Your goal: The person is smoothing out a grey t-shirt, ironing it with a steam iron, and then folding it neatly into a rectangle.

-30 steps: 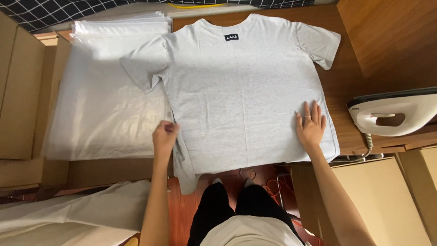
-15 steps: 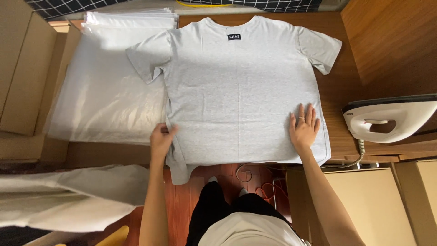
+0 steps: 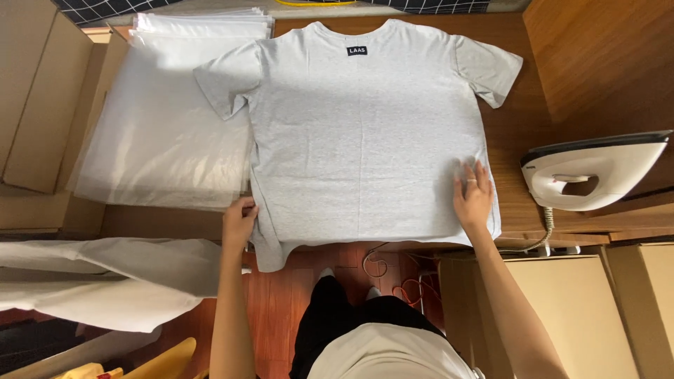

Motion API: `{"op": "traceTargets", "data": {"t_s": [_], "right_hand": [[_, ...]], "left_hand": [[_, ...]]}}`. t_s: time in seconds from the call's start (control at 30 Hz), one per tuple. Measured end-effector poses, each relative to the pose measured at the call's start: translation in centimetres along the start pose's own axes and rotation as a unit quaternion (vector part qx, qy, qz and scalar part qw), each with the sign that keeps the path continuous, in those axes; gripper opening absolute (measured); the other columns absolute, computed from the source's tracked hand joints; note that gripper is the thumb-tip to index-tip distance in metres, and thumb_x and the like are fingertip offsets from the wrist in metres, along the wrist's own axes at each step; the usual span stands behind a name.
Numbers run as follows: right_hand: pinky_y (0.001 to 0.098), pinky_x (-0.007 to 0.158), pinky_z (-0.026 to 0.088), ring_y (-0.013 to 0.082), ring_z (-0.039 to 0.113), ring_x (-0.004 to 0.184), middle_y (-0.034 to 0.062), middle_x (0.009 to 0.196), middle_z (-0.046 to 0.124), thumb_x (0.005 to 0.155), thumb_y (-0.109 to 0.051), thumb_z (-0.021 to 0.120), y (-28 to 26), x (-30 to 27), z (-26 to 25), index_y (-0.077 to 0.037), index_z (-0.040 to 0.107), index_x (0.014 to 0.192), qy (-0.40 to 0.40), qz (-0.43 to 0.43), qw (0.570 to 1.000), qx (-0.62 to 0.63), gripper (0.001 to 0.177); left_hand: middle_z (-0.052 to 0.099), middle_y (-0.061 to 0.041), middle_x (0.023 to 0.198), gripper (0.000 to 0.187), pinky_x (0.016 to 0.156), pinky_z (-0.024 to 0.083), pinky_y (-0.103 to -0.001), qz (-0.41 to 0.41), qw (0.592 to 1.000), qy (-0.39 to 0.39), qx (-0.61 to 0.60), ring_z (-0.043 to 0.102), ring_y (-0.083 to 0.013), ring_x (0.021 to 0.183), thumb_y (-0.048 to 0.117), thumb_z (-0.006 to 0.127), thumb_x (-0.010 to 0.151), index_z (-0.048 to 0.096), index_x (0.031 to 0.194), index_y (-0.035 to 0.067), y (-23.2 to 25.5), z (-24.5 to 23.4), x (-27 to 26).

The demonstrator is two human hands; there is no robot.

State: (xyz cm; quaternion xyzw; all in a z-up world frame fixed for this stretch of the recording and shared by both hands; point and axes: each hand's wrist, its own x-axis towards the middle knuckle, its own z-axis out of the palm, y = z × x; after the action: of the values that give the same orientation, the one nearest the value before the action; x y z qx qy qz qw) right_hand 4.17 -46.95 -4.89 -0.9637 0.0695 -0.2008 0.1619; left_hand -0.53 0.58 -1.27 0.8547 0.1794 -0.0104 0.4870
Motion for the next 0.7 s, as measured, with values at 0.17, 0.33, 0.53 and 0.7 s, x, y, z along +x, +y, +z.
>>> {"op": "traceTargets", "data": {"t_s": [0.17,0.33,0.53,0.7], "right_hand": [[0.0480,0.100,0.028,0.0262,0.031,0.128,0.0085,0.140,0.034,0.090,-0.025,0.046,2.4,-2.2,-2.6,-0.014,0.046,0.129,-0.018,0.010,0.999,-0.028,0.040],[0.0435,0.101,0.027,0.0220,0.031,0.128,0.0063,0.140,0.033,0.092,-0.030,0.041,3.3,-2.7,-2.4,-0.019,0.043,0.131,-0.012,-0.014,0.998,-0.062,0.041],[0.0429,0.102,0.024,0.0207,0.028,0.130,0.0056,0.143,0.029,0.092,-0.034,0.036,3.3,-2.7,-2.5,-0.021,0.040,0.134,-0.031,-0.001,0.997,-0.071,0.044],[0.0449,0.101,0.024,0.0243,0.028,0.129,0.0099,0.142,0.030,0.094,-0.034,0.034,3.9,-2.9,-2.0,-0.017,0.040,0.135,-0.024,-0.010,0.998,-0.063,0.044]], "left_hand": [[0.055,-0.021,0.097,0.020,0.081,0.046,-0.043,0.010,0.996,0.020,0.086,0.054,-0.0355,0.097,-0.005,0.049,0.084,0.058,0.100,-0.001,1.9,0.5,-1.6],[0.051,-0.021,0.086,0.008,0.072,0.046,-0.041,0.062,0.974,0.071,0.208,0.054,-0.0350,0.086,-0.004,0.053,0.081,0.053,0.089,-0.005,2.6,1.6,-3.1],[0.049,-0.017,0.079,0.004,0.069,0.043,-0.037,0.071,0.973,0.172,0.134,0.052,-0.0311,0.078,-0.004,0.052,0.084,0.049,0.086,-0.002,-0.1,1.5,-2.3],[0.044,-0.017,0.085,0.007,0.076,0.040,-0.039,0.095,0.949,0.293,0.062,0.048,-0.0342,0.082,0.002,0.052,0.088,0.046,0.088,-0.001,-2.3,1.5,-2.0]]}}
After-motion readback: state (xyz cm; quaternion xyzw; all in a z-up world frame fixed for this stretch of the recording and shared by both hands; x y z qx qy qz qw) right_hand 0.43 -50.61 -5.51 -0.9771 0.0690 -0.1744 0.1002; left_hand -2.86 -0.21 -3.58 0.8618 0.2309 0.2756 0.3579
